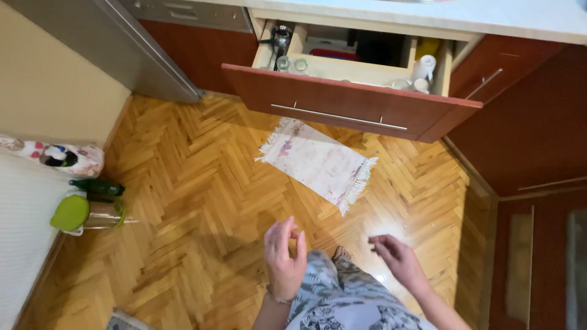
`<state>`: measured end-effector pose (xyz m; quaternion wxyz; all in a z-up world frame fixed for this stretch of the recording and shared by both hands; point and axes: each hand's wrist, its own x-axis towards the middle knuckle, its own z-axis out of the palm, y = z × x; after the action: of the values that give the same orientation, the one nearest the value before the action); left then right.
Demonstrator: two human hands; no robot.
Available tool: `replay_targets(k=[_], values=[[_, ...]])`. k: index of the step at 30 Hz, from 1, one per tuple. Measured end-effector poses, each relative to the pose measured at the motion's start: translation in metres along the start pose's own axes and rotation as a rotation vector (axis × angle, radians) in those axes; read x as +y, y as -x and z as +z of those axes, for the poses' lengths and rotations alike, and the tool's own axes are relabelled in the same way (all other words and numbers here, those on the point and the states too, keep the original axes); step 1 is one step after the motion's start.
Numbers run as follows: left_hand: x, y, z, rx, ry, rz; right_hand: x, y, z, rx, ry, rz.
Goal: Retrieving glasses from a drawer and serving cooked potatoes from a pan onto plates at a dining table
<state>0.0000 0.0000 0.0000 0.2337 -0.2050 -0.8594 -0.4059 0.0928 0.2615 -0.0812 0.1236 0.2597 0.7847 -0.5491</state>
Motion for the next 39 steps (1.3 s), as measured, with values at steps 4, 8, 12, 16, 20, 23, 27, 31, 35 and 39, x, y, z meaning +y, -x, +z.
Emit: replay_targets(k=[4, 8, 12, 16, 20, 23, 27, 31, 35, 39], values=[[-0.023, -0.055, 0.031, 0.014, -0.035, -0.016, -0.055, -0.078, -0.019, -0.032, -0.148, -0.181], [-0.063, -0.104, 0.073, -0.032, -0.010, -0.047, -0.112, -0.149, -0.031, -0.017, -0.079, -0.354], [-0.101, -0.165, 0.115, -0.126, 0.049, -0.061, -0.167, -0.203, -0.054, 0.056, -0.102, -0.463], [-0.140, -0.231, 0.160, -0.060, 0.108, 0.065, -0.192, -0.288, -0.094, 0.207, 0.107, -0.445], [-0.156, -0.295, 0.181, -0.143, 0.093, 0.058, -0.216, -0.378, -0.107, 0.191, 0.332, -0.429], [-0.169, -0.321, 0.197, -0.162, 0.072, 0.030, -0.226, -0.449, -0.093, 0.032, 0.487, -0.473], [-0.173, -0.349, 0.209, -0.186, 0.103, -0.040, -0.202, -0.541, -0.081, -0.109, 0.764, -0.526], [-0.179, -0.352, 0.208, -0.282, 0.040, -0.100, -0.117, -0.567, -0.087, 0.058, 0.920, -0.232], [-0.186, -0.367, 0.235, -0.367, 0.052, -0.228, -0.072, -0.556, -0.129, 0.222, 1.094, 0.053], [-0.219, -0.382, 0.294, -0.520, 0.122, -0.225, -0.045, -0.571, -0.157, 0.217, 1.124, 0.268]])
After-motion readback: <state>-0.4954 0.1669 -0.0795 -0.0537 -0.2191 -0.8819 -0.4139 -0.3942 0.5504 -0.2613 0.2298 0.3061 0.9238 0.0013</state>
